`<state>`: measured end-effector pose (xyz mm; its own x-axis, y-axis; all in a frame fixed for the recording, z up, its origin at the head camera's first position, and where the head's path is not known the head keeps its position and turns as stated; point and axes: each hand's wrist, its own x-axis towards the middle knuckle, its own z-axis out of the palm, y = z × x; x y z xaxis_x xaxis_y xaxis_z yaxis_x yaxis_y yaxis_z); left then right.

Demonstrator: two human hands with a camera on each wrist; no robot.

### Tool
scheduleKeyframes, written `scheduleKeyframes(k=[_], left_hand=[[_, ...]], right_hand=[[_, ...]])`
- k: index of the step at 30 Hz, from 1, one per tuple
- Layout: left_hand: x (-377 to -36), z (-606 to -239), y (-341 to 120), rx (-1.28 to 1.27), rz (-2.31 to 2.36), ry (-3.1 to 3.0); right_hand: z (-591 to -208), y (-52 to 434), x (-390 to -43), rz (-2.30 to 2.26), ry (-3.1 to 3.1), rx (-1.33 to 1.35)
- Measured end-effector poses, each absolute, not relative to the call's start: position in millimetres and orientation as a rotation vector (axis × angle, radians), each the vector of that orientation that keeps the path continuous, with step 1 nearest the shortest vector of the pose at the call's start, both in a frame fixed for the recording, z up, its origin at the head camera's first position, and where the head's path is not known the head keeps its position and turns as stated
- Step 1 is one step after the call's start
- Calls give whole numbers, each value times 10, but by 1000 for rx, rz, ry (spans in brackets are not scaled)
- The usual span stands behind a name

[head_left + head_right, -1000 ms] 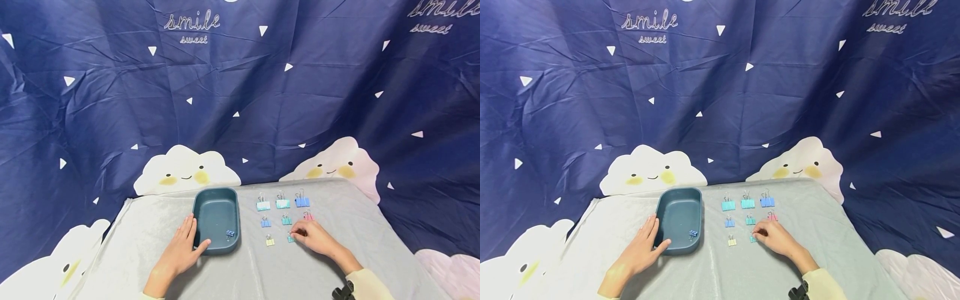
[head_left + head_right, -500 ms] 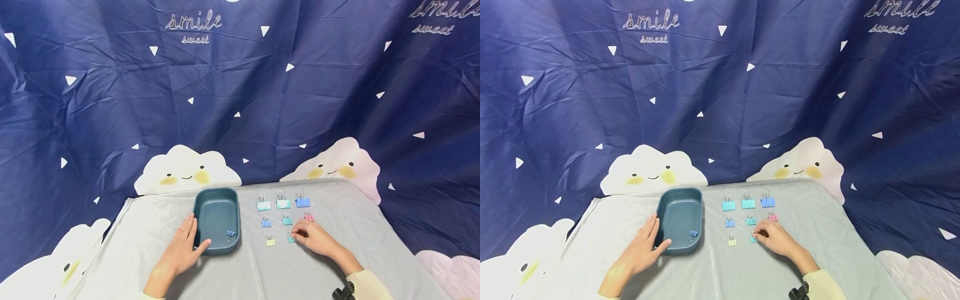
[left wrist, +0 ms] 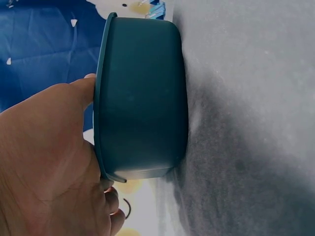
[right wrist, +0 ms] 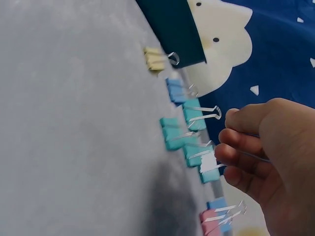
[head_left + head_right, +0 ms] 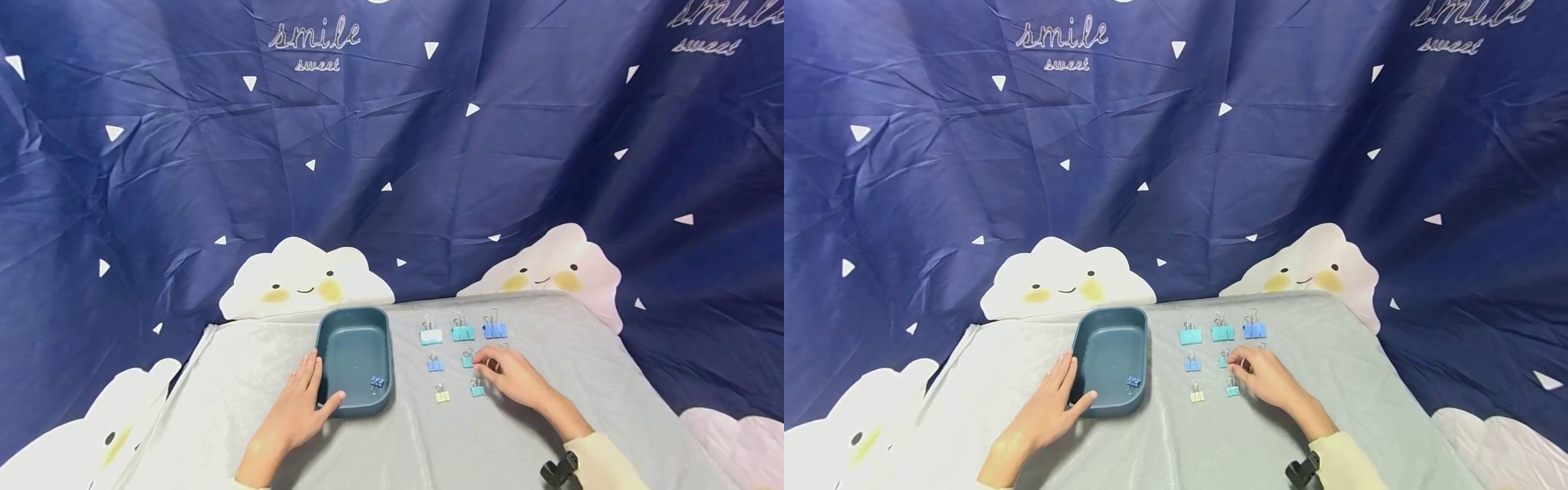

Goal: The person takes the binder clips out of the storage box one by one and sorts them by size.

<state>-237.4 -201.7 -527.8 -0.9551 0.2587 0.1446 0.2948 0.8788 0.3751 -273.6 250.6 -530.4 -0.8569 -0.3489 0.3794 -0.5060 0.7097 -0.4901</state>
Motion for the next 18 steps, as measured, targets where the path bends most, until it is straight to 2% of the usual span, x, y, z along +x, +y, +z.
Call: scheduleKeyframes(k=[10,18], left_hand=[[-2385,-5352,-2023,-471,-636,-2851],[-2371,-5266,-2005,-429,-619,-2946]], right_hand=[[-5067,2278,-2793,869,-2568,800],[-4880,2081,-2847,845,-2566,884]])
